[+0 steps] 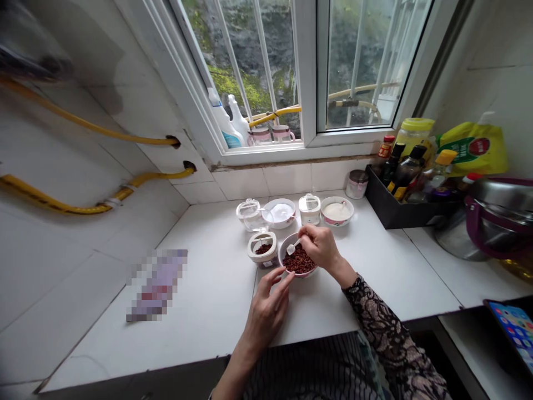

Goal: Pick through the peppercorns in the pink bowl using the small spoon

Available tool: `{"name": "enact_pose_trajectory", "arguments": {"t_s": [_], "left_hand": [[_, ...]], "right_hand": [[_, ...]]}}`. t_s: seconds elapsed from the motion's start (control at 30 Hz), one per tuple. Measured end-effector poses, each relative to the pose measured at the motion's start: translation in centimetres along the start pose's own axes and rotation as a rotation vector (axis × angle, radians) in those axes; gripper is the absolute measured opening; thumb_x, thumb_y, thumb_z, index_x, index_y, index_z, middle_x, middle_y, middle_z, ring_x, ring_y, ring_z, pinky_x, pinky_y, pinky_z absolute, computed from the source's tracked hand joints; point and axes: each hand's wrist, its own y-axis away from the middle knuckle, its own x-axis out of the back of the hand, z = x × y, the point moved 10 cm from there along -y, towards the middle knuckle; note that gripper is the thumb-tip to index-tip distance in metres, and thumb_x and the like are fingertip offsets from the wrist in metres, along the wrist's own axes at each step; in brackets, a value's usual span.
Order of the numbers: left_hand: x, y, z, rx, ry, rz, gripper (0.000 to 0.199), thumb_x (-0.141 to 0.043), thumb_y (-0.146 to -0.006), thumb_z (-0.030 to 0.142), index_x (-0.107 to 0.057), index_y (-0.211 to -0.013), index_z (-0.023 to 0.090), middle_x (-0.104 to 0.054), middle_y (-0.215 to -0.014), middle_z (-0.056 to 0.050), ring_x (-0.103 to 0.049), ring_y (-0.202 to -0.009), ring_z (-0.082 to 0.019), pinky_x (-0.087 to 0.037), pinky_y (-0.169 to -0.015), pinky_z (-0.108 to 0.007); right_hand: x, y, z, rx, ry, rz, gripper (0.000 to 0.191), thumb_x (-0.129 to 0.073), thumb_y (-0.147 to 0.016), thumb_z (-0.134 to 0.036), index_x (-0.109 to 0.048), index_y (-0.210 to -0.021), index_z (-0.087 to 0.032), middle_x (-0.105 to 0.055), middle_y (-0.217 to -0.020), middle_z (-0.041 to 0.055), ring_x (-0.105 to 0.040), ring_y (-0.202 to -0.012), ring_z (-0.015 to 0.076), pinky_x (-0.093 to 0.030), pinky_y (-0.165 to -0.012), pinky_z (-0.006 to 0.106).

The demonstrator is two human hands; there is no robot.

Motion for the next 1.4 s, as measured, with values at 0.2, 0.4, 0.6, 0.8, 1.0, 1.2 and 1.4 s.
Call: {"name": "enact_pose_trajectory", "arguments": {"t_s": [0.2,0.4,0.6,0.8,1.0,1.2,1.4], "left_hand": [[0.1,0.0,0.0,0.012,0.023,0.015,0.056,-0.044,-0.091,0.001,-0.051,-0.140,0.027,-0.054,-0.131,-0.012,-0.058,-0.120,-0.022,-0.059,-0.093,-0.036],[0.2,-0.1,0.0,0.012,0.020,0.011,0.055,-0.045,-0.091,0.000,-0.052,-0.139,0.026,-0.055,-0.130,-0.012,-0.059,-0.118,-0.022,-0.058,-0.093,-0.035],[0.2,0.0,0.0,0.002,0.015,0.013,0.054,-0.045,-0.091,0.000,-0.052,-0.139,0.025,-0.055,-0.129,-0.012,-0.058,-0.118,-0.021,-0.058,-0.093,-0.035],[0.2,-0.1,0.1,0.008,0.019,0.015,0.056,-0.045,-0.091,0.000,-0.052,-0.140,0.026,-0.054,-0.129,-0.012,-0.059,-0.117,-0.021,-0.058,-0.093,-0.035],[0.2,-0.1,0.1,-0.006,0.011,0.017,0.056,-0.045,-0.090,0.000,-0.052,-0.140,0.025,-0.054,-0.130,-0.012,-0.059,-0.118,-0.022,-0.058,-0.093,-0.034],[0.1,0.0,0.0,0.006,0.023,0.012,0.055,-0.045,-0.091,-0.001,-0.052,-0.139,0.025,-0.054,-0.130,-0.012,-0.057,-0.119,-0.021,-0.057,-0.094,-0.034],[0.1,0.0,0.0,0.013,0.033,0.011,0.056,-0.044,-0.091,-0.001,-0.052,-0.140,0.026,-0.054,-0.130,-0.012,-0.059,-0.118,-0.021,-0.058,-0.094,-0.035]], "right_hand": [[-2.6,0.2,0.8,-0.052,0.060,-0.168,0.018,-0.048,-0.074,-0.016,-0.062,-0.063,-0.020,-0.066,-0.061,0.0016,-0.055,-0.055,0.0144,-0.040,-0.058,0.026],[-1.6,0.1,2.6,-0.213,-0.124,-0.082,0.017,-0.046,-0.072,-0.016,-0.060,-0.063,-0.021,-0.055,-0.045,-0.0034,-0.051,-0.045,0.0134,-0.039,-0.052,0.024],[-1.2,0.0,3.4,-0.238,-0.169,-0.053,0.015,-0.046,-0.070,-0.016,-0.059,-0.063,-0.021,-0.052,-0.042,-0.0054,-0.047,-0.040,0.0115,-0.037,-0.046,0.022],[-1.8,0.2,4.2,-0.294,-0.211,-0.085,0.016,-0.045,-0.070,-0.014,-0.059,-0.064,-0.021,-0.052,-0.041,-0.0056,-0.046,-0.038,0.0114,-0.037,-0.045,0.022],[-2.2,0.1,2.8,-0.176,-0.100,-0.138,0.016,-0.048,-0.071,-0.014,-0.061,-0.064,-0.020,-0.055,-0.046,-0.0040,-0.050,-0.046,0.0123,-0.038,-0.049,0.022],[-2.6,0.3,4.1,-0.318,-0.254,-0.134,0.015,-0.046,-0.068,-0.016,-0.059,-0.063,-0.021,-0.052,-0.041,-0.0053,-0.046,-0.036,0.0111,-0.035,-0.041,0.021],[-2.2,0.3,5.0,-0.394,-0.321,-0.122,0.016,-0.044,-0.067,-0.018,-0.059,-0.063,-0.020,-0.053,-0.041,-0.0052,-0.044,-0.034,0.0110,-0.033,-0.038,0.021]]}}
